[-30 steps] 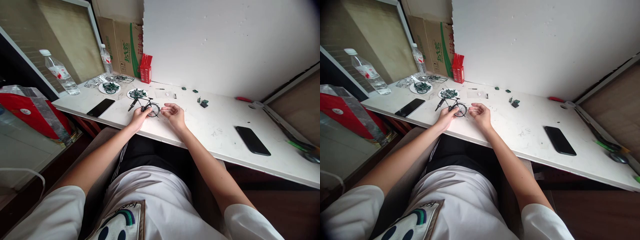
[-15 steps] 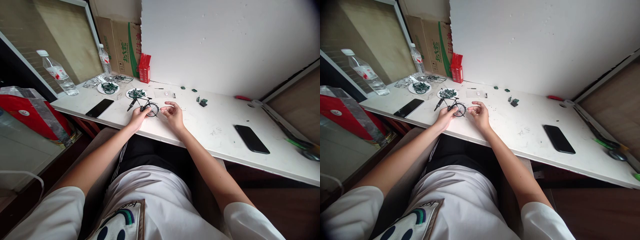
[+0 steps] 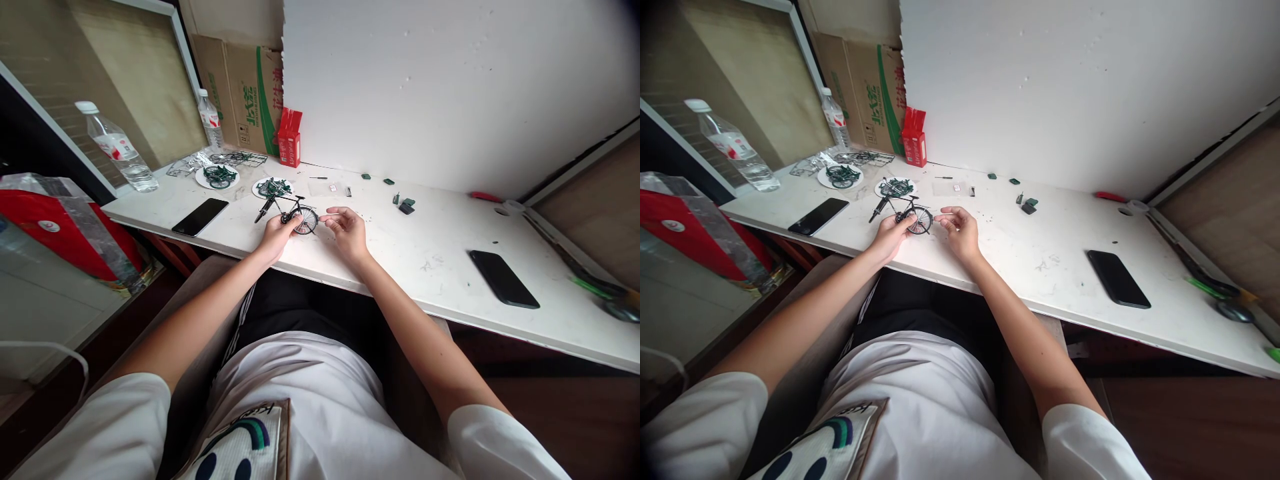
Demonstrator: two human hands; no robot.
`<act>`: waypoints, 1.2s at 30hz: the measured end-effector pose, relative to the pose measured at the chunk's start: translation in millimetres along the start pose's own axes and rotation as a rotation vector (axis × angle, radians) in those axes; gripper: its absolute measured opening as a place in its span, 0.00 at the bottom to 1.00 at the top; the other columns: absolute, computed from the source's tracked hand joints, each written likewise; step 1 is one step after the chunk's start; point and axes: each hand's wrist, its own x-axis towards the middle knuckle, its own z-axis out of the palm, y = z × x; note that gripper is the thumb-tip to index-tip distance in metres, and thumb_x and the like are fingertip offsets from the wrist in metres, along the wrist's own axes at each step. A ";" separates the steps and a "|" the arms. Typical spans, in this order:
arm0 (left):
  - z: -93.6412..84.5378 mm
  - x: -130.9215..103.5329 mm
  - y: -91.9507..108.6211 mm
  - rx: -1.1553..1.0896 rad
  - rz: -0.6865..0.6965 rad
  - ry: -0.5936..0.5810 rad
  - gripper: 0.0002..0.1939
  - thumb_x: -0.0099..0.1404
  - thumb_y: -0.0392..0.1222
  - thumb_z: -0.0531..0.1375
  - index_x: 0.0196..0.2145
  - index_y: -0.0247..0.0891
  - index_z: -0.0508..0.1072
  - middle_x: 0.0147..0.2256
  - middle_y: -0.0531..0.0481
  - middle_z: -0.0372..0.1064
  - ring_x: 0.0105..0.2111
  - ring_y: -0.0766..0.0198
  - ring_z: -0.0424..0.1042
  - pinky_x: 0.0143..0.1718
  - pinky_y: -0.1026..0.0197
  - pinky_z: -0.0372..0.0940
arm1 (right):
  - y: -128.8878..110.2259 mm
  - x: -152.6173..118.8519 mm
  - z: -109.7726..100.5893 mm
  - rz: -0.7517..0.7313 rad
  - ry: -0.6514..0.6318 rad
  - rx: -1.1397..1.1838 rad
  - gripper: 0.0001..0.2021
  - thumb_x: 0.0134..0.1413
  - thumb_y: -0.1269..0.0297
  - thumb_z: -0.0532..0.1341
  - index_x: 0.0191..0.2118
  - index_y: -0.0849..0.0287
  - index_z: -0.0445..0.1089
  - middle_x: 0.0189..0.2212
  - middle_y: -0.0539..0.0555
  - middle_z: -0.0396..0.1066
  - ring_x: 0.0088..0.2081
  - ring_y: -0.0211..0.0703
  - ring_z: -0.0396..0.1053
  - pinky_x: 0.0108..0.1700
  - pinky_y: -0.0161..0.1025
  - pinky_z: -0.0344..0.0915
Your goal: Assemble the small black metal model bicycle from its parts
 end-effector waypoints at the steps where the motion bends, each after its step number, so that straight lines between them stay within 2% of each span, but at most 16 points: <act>1: 0.0 -0.1 0.2 0.002 -0.002 0.001 0.22 0.55 0.55 0.80 0.35 0.38 0.81 0.37 0.45 0.81 0.38 0.56 0.80 0.46 0.55 0.72 | 0.0 0.1 -0.2 -0.002 0.003 0.015 0.23 0.55 0.43 0.76 0.48 0.52 0.75 0.43 0.57 0.86 0.50 0.54 0.83 0.62 0.55 0.75; 6: -0.1 0.5 -0.7 -0.001 -0.012 0.019 0.22 0.54 0.55 0.80 0.36 0.38 0.81 0.38 0.45 0.82 0.40 0.56 0.80 0.46 0.56 0.72 | -3.5 -1.5 0.2 0.032 0.004 0.084 0.32 0.51 0.40 0.79 0.55 0.51 0.78 0.49 0.59 0.86 0.53 0.57 0.84 0.66 0.60 0.76; 11: -0.6 1.3 -2.5 -0.006 -0.004 0.018 0.21 0.55 0.55 0.80 0.36 0.37 0.81 0.38 0.45 0.81 0.40 0.57 0.79 0.46 0.56 0.71 | -3.5 -3.2 2.1 0.059 0.076 0.132 0.43 0.47 0.35 0.80 0.63 0.53 0.74 0.52 0.62 0.85 0.53 0.60 0.85 0.63 0.61 0.80; 17: -0.7 1.0 -1.8 0.003 -0.011 0.024 0.23 0.55 0.55 0.80 0.36 0.36 0.80 0.38 0.45 0.81 0.39 0.56 0.79 0.45 0.56 0.70 | 4.9 -2.4 -1.2 -0.027 0.074 0.114 0.42 0.56 0.30 0.74 0.66 0.51 0.68 0.46 0.59 0.86 0.44 0.54 0.87 0.58 0.54 0.85; 21: -0.5 1.1 -2.1 0.008 -0.025 0.040 0.24 0.54 0.55 0.80 0.37 0.36 0.80 0.38 0.44 0.81 0.39 0.56 0.79 0.44 0.56 0.70 | 10.8 0.1 -3.5 -0.081 0.083 0.076 0.41 0.62 0.29 0.70 0.68 0.51 0.66 0.49 0.61 0.85 0.42 0.53 0.87 0.51 0.51 0.87; 23: -0.4 1.4 -2.7 0.006 -0.020 0.050 0.24 0.54 0.55 0.80 0.36 0.36 0.80 0.38 0.45 0.81 0.39 0.57 0.79 0.43 0.57 0.70 | 14.3 1.7 -4.3 -0.099 0.091 0.063 0.40 0.64 0.30 0.68 0.70 0.49 0.65 0.52 0.61 0.84 0.44 0.53 0.87 0.54 0.53 0.87; 27: 0.2 2.2 -3.7 -0.010 -0.011 0.057 0.24 0.54 0.54 0.80 0.38 0.36 0.81 0.39 0.45 0.82 0.40 0.57 0.79 0.42 0.58 0.70 | 21.7 4.5 -5.1 -0.137 0.074 0.042 0.41 0.67 0.31 0.66 0.75 0.45 0.61 0.59 0.62 0.82 0.53 0.56 0.86 0.64 0.59 0.82; 32: 1.3 1.5 -2.8 -0.002 -0.009 0.058 0.24 0.53 0.54 0.80 0.36 0.35 0.80 0.37 0.45 0.82 0.38 0.58 0.79 0.40 0.58 0.69 | 23.3 4.3 -4.2 -0.125 0.083 0.084 0.49 0.64 0.36 0.71 0.81 0.44 0.48 0.65 0.64 0.78 0.53 0.57 0.86 0.68 0.62 0.78; 36: 2.0 0.5 -1.7 -0.019 -0.011 0.058 0.24 0.52 0.54 0.81 0.36 0.35 0.80 0.38 0.45 0.82 0.38 0.58 0.79 0.41 0.58 0.70 | 20.4 3.3 -3.2 -0.108 0.085 0.119 0.51 0.61 0.38 0.74 0.80 0.43 0.50 0.63 0.64 0.79 0.54 0.58 0.85 0.69 0.64 0.77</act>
